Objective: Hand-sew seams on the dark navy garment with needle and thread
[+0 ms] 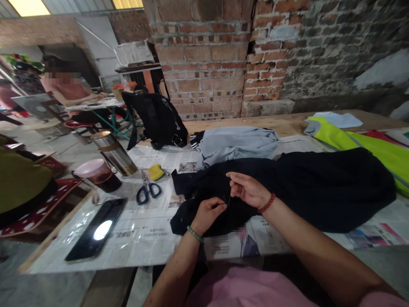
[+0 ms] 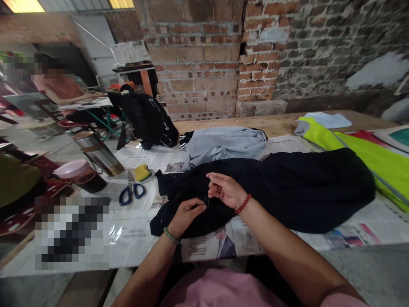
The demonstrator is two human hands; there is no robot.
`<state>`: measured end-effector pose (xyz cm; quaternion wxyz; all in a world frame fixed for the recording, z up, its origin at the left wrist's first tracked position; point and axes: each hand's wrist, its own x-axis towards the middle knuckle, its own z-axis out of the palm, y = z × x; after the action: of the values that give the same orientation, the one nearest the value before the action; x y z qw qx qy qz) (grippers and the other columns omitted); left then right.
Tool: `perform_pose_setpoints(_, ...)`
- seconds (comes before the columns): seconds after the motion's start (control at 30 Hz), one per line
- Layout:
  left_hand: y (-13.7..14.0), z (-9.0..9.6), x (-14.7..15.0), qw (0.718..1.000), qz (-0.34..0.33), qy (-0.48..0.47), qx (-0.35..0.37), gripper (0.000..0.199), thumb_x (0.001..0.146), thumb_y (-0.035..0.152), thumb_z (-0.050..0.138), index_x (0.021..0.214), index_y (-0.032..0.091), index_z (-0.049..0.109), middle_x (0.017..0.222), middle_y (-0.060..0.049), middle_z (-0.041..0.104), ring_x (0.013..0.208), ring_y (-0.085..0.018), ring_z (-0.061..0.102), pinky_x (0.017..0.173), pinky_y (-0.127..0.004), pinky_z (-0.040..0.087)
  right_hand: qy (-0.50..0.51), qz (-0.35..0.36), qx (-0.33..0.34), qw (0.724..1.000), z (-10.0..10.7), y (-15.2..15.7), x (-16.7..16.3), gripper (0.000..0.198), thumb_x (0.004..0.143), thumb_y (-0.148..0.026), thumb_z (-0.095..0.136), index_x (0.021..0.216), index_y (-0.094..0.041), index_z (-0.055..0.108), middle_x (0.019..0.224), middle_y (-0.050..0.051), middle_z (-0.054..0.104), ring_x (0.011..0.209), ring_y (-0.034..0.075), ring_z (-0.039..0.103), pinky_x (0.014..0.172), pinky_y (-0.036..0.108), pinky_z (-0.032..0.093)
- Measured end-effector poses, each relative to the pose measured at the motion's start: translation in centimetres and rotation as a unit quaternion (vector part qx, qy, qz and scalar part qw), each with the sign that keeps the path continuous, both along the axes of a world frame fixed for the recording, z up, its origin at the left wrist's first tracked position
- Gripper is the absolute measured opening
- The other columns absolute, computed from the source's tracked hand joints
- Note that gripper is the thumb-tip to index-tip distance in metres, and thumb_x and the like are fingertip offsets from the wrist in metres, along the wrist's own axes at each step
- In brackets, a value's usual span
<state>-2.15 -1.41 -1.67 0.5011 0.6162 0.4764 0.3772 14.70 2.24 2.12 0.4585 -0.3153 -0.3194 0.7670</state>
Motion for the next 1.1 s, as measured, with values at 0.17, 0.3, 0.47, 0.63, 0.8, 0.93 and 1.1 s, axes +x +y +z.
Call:
perform_pose_setpoints(0.17, 0.0, -0.1, 0.0, 1.0, 0.007, 0.005, -0.014, 0.02, 0.065, 0.034, 0.061, 0.062, 0.014, 0.063, 0.054, 0.003, 0.05, 0.052, -0.009, 0.041, 0.051, -0.02, 0.032, -0.033, 0.021, 0.031, 0.999, 0.7, 1.9, 0.8, 0.018, 0.073, -0.009, 0.057, 0.09, -0.015, 0.059, 0.064, -0.001, 0.062, 0.052, 0.008, 0.06, 0.055, 0.022, 0.052)
perform_pose_setpoints(0.3, 0.0, -0.1, -0.1, 1.0, 0.002, 0.012, -0.007, 0.02, 0.066, 0.034, 0.06, 0.063, 0.015, 0.063, 0.056, 0.003, 0.051, 0.054, -0.009, 0.041, 0.053, -0.021, 0.032, -0.079, 0.003, 0.067, 0.995, 1.0, 3.8, 1.1, 0.009, 0.074, -0.012, 0.056, 0.083, -0.013, 0.059, 0.066, 0.001, 0.064, 0.059, 0.012, 0.064, 0.058, 0.026, 0.053)
perform_pose_setpoints(0.47, 0.1, -0.2, -0.1, 1.0, 0.004, 0.015, -0.008, 0.019, 0.066, 0.034, 0.06, 0.065, 0.015, 0.064, 0.055, 0.003, 0.051, 0.053, -0.009, 0.041, 0.053, -0.02, 0.032, -0.121, -0.048, 0.119, 0.984, 1.5, 6.1, 1.4, 0.006, 0.077, -0.012, 0.053, 0.08, -0.014, 0.057, 0.066, 0.001, 0.063, 0.06, 0.012, 0.064, 0.058, 0.025, 0.053)
perform_pose_setpoints(0.63, 0.1, -0.1, -0.1, 1.0, 0.008, 0.02, -0.021, 0.021, 0.064, 0.035, 0.061, 0.064, 0.015, 0.063, 0.056, 0.003, 0.05, 0.054, -0.01, 0.041, 0.052, -0.021, 0.032, -0.186, -0.129, 0.161, 0.961, 2.8, 7.8, 1.7, 0.006, 0.076, -0.011, 0.052, 0.077, -0.013, 0.057, 0.061, 0.0, 0.061, 0.054, 0.009, 0.062, 0.054, 0.02, 0.051)
perform_pose_setpoints(0.8, 0.1, -0.1, -0.1, 1.0, 0.004, 0.016, -0.022, 0.02, 0.064, 0.035, 0.061, 0.063, 0.015, 0.063, 0.055, 0.003, 0.05, 0.053, -0.009, 0.042, 0.052, -0.021, 0.032, -0.24, -0.201, 0.211, 0.926, 3.9, 9.0, 2.1, 0.005, 0.073, -0.012, 0.055, 0.075, -0.013, 0.059, 0.059, -0.001, 0.06, 0.052, 0.009, 0.062, 0.05, 0.018, 0.05)
perform_pose_setpoints(0.93, 0.1, -0.2, -0.2, 1.0, -0.002, 0.013, -0.009, 0.017, 0.066, 0.032, 0.061, 0.065, 0.015, 0.063, 0.058, 0.003, 0.052, 0.055, -0.009, 0.043, 0.053, -0.02, 0.032, -0.274, -0.25, 0.242, 0.897, 4.6, 9.6, 2.4, 0.007, 0.072, -0.013, 0.053, 0.074, -0.014, 0.06, 0.059, -0.001, 0.06, 0.052, 0.009, 0.062, 0.051, 0.019, 0.05)
perform_pose_setpoints(1.1, 0.1, -0.2, -0.2, 1.0, -0.001, 0.015, -0.003, 0.015, 0.067, 0.03, 0.061, 0.065, 0.015, 0.064, 0.058, 0.003, 0.052, 0.054, -0.009, 0.043, 0.053, -0.019, 0.032, -0.295, -0.265, 0.266, 0.878, 4.6, 9.2, 2.4, 0.01, 0.071, -0.016, 0.053, 0.076, -0.015, 0.061, 0.061, -0.002, 0.061, 0.056, 0.01, 0.063, 0.056, 0.022, 0.052)
